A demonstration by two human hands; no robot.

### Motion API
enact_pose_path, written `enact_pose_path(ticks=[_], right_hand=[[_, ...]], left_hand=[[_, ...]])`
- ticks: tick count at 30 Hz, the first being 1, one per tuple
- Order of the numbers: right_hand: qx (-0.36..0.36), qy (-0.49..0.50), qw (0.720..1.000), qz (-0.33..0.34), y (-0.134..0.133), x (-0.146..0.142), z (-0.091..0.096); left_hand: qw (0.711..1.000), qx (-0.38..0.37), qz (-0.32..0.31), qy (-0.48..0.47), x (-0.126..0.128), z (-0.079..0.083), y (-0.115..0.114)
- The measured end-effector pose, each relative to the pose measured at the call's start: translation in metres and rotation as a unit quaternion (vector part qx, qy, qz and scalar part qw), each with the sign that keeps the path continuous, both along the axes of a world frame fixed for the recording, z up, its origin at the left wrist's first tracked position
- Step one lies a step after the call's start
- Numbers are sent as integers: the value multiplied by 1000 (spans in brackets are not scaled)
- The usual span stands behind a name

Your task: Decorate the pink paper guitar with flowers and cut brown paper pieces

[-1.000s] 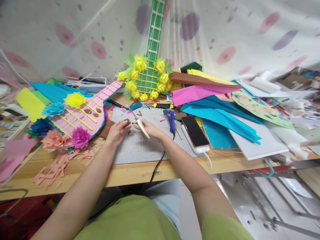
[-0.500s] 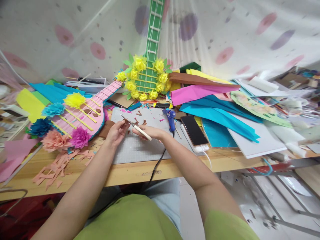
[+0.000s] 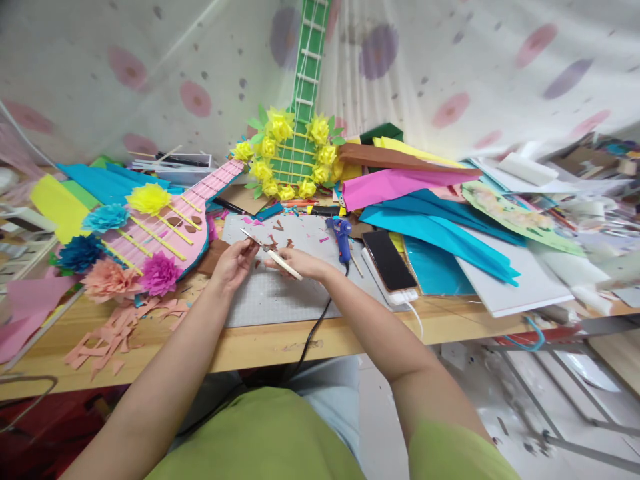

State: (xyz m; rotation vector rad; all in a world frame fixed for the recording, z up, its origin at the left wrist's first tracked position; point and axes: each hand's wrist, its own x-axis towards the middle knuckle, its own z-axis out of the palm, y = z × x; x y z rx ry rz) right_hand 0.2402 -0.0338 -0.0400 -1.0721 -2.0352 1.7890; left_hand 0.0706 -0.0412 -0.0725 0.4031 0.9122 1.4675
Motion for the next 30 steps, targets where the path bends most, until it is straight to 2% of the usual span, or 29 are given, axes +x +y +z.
enact_pose_path(ticks=[4, 9, 11, 15, 17, 24, 26, 28, 30], right_hand=[[16, -1, 1000, 7, 1, 4, 0], [62, -1, 997, 44, 3, 15, 8], [52, -7, 999, 11, 4, 18, 7], [69, 4, 989, -132, 8, 16, 0], [87, 30, 979, -181, 11, 11, -3], [99, 83, 968, -217, 14, -6, -12], [90, 99, 964, -231, 15, -7, -16], [88, 103, 955, -265, 17, -5, -19], [88, 106, 941, -310, 21, 0, -21]], left_hand=[[1000, 10, 3, 4, 1, 1, -1], [995, 46, -1, 93, 4, 0, -4], [990, 56, -15, 131, 5, 0, -5], [977, 60, -69, 191, 8, 0, -6], [971, 59, -97, 209, 9, -1, -7], [957, 64, -130, 251, 9, -6, -9], [951, 70, -122, 274, 6, -9, -9], [937, 87, -78, 330, 3, -13, -7], [897, 111, -5, 427, -1, -16, -2]])
